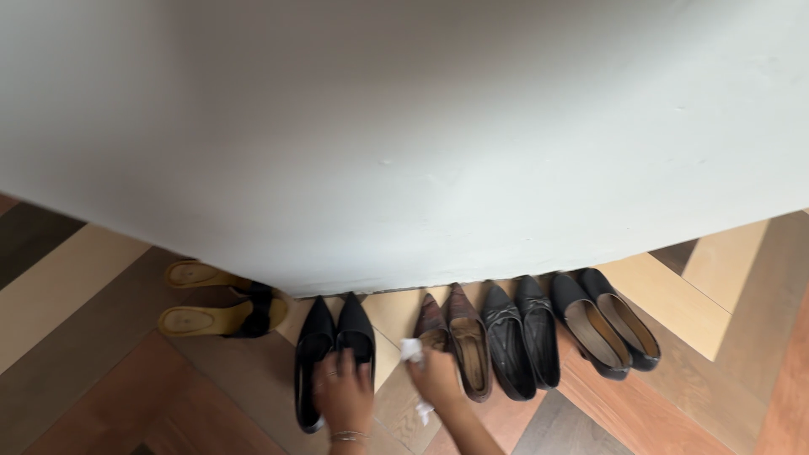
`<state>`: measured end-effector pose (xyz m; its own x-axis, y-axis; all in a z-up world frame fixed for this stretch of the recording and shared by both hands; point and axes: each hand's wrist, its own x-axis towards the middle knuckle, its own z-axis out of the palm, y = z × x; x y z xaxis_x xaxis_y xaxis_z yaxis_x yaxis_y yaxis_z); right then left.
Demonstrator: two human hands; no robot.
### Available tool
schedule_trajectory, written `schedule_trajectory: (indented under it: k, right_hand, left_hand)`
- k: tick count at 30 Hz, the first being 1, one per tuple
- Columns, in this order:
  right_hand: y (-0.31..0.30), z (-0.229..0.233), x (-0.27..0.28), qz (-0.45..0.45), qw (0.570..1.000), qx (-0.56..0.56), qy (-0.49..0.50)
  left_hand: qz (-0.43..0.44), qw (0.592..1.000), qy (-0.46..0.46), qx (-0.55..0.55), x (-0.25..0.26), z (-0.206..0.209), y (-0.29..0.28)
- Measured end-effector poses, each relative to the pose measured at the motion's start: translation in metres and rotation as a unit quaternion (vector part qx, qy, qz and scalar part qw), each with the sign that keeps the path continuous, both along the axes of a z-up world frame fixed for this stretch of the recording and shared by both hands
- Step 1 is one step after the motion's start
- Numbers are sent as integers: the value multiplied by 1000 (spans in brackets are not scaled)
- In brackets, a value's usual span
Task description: The person wipes a pair of black high-heeled shoes with a white cloth, cleaning the exterior surfaces and the heel. After finishing, the person places the shoes back in line with other footwear on the floor.
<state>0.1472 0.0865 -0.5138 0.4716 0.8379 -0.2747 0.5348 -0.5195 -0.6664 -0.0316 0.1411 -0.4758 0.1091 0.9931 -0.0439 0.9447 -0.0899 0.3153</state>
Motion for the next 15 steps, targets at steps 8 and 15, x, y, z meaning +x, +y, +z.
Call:
schedule_trajectory:
  k: [8, 15]
  right_hand:
    - [14, -59, -94, 34, 982, -172, 73]
    - [8, -63, -75, 61, 983, -173, -3]
  left_hand:
    - [168, 911, -17, -375, -86, -60, 18]
    - [111, 950, -24, -290, -73, -83, -12]
